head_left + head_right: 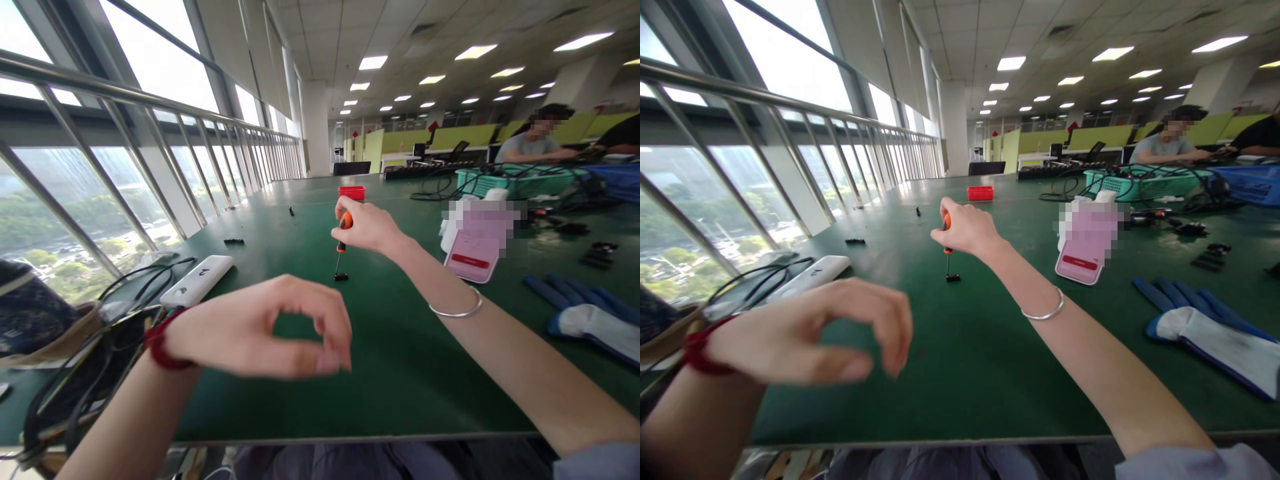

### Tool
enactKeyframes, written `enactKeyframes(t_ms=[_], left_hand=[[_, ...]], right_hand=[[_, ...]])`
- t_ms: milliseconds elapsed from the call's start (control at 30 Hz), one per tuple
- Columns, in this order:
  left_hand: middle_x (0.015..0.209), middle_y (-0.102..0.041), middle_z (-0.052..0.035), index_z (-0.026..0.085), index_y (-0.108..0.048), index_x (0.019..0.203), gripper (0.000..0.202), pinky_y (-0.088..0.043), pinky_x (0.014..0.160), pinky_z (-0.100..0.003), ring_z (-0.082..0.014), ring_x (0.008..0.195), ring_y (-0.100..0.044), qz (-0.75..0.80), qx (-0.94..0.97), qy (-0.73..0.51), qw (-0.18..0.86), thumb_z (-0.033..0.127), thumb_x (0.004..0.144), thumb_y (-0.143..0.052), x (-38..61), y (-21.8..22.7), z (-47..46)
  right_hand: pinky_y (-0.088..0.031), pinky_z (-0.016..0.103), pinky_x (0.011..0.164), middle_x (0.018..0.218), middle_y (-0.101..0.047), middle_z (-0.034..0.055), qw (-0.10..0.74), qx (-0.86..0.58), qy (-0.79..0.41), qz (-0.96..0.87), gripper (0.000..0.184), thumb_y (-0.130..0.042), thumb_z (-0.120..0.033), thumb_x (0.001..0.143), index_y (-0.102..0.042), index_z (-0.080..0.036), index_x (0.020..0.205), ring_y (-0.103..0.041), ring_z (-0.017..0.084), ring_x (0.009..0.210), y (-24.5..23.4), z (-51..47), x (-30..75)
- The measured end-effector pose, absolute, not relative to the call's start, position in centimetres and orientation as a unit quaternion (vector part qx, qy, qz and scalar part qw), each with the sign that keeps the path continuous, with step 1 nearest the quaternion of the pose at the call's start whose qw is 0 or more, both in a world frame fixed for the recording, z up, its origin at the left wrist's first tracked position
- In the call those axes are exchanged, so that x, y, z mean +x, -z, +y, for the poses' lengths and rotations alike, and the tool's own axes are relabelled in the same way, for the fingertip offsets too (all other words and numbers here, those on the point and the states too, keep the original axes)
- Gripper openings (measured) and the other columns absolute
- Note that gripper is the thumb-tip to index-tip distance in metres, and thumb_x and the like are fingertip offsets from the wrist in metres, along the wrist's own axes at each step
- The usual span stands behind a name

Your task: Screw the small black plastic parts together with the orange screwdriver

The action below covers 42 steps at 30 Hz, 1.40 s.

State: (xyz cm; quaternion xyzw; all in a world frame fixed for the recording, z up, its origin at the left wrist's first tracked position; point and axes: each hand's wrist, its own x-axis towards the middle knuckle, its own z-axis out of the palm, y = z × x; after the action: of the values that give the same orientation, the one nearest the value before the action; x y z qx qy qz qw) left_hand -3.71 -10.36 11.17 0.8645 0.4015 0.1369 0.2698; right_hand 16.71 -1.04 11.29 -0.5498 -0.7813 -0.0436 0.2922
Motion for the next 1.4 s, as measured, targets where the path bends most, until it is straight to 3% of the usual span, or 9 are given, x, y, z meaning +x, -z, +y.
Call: enactKeyframes(t_ms=[200, 267, 367, 600, 700, 800, 933, 1200, 1400], left_hand=[[0.098, -0.067, -0.0071, 0.017, -0.062, 0.106, 0.047, -0.045, 0.073, -0.028, -0.0221, 0.087, -0.061, 0.526, 0.848, -0.008, 0.066, 0.05, 0.074, -0.053, -0.7, -8.6, -3.5], [0.103, -0.065, -0.0085, 0.015, -0.059, 0.112, 0.054, -0.046, 0.073, -0.027, -0.0231, 0.091, -0.06, 0.492, 0.865, -0.037, 0.085, 0.052, 0.072, -0.056, 0.0, -6.5, -1.5], [0.097, -0.064, -0.0089, 0.013, -0.064, 0.104, 0.05, -0.046, 0.072, -0.027, -0.0225, 0.086, -0.06, 0.461, 0.878, -0.085, 0.098, 0.048, 0.069, -0.062, 0.8, -4.2, 0.3], [0.088, -0.064, -0.0043, 0.018, -0.069, 0.082, 0.017, -0.047, 0.07, -0.025, -0.0162, 0.075, -0.059, 0.463, 0.855, -0.19, 0.137, 0.029, 0.072, -0.061, 1.1, -1.8, 1.2], [0.088, -0.065, -0.0045, 0.018, -0.068, 0.082, 0.017, -0.048, 0.071, -0.026, -0.0172, 0.077, -0.06, 0.476, 0.846, -0.21, 0.115, 0.03, 0.073, -0.06, 0.8, -1.5, 0.8], [0.085, -0.067, -0.004, 0.018, -0.067, 0.084, 0.017, -0.048, 0.072, -0.027, -0.0178, 0.079, -0.062, 0.476, 0.839, -0.235, 0.119, 0.028, 0.073, -0.058, 0.7, -1.4, 0.4], [0.08, -0.068, -0.0045, 0.015, -0.064, 0.084, 0.018, -0.05, 0.07, -0.026, -0.0162, 0.073, -0.062, 0.45, 0.814, -0.304, 0.205, 0.027, 0.073, -0.059, 0.9, -1.3, 0.0], [0.079, -0.068, -0.0059, 0.011, -0.062, 0.082, 0.024, -0.052, 0.076, -0.029, -0.0151, 0.075, -0.064, 0.426, 0.713, -0.37, 0.416, 0.024, 0.065, -0.072, 1.3, -1.6, -0.3], [0.084, -0.068, -0.0081, 0.01, -0.064, 0.09, 0.03, -0.054, 0.069, -0.023, -0.0112, 0.069, -0.064, 0.456, 0.57, -0.353, 0.585, 0.036, 0.075, -0.067, 1.1, -3.1, -1.2]], right_hand=[[-0.033, 0.027, 0.058, 0.071, -0.063, 0.003, 0.278, -0.556, 0.05, -0.782, 0.033, -0.044, -0.047, 0.079, -0.063, -0.022, 0.07, -0.053, 0.017, 0.068, -11.5, -1.0, 17.0], [-0.032, 0.026, 0.058, 0.075, -0.064, 0.0012, 0.288, -0.553, 0.047, -0.78, 0.02, -0.052, -0.039, 0.072, -0.063, -0.024, 0.077, -0.053, 0.016, 0.069, -11.4, -0.8, 17.1], [-0.033, 0.024, 0.057, 0.077, -0.064, 0.0002, 0.302, -0.537, 0.007, -0.788, 0.025, -0.057, -0.034, 0.066, -0.062, -0.023, 0.087, -0.052, 0.014, 0.067, -11.4, -0.6, 17.1], [-0.033, 0.023, 0.052, 0.055, -0.055, -0.0007, 0.261, -0.491, -0.145, -0.818, 0.023, -0.052, -0.033, 0.073, -0.067, -0.016, 0.071, -0.044, 0.009, 0.049, -12.5, -1.3, 18.6], [-0.033, 0.023, 0.047, 0.046, -0.049, -0.002, 0.315, -0.502, -0.177, -0.786, 0.027, -0.048, -0.034, 0.078, -0.066, -0.014, 0.078, -0.038, 0.008, 0.04, -11.7, -1.4, 20.3], [-0.038, 0.023, 0.054, 0.066, -0.062, 0.0017, 0.396, -0.514, -0.119, -0.752, 0.028, -0.047, -0.034, 0.08, -0.067, -0.017, 0.087, -0.049, 0.01, 0.051, -8.5, -1.0, 21.4], [-0.04, 0.024, 0.065, 0.087, -0.06, 0.0035, 0.334, -0.528, -0.057, -0.778, 0.024, -0.049, -0.028, 0.08, -0.067, -0.024, 0.096, -0.056, 0.014, 0.076, -2.9, -0.9, 20.9], [-0.035, 0.023, 0.058, 0.089, -0.054, 0.0023, 0.259, -0.512, -0.009, -0.819, 0.029, -0.049, -0.043, 0.083, -0.065, -0.028, 0.102, -0.054, 0.014, 0.074, -1.4, -2.2, 19.2], [-0.033, 0.022, 0.056, 0.086, -0.052, 0.0016, 0.266, -0.498, -0.008, -0.826, 0.031, -0.048, -0.045, 0.085, -0.066, -0.028, 0.104, -0.051, 0.011, 0.069, -1.6, -2.1, 19.7]])
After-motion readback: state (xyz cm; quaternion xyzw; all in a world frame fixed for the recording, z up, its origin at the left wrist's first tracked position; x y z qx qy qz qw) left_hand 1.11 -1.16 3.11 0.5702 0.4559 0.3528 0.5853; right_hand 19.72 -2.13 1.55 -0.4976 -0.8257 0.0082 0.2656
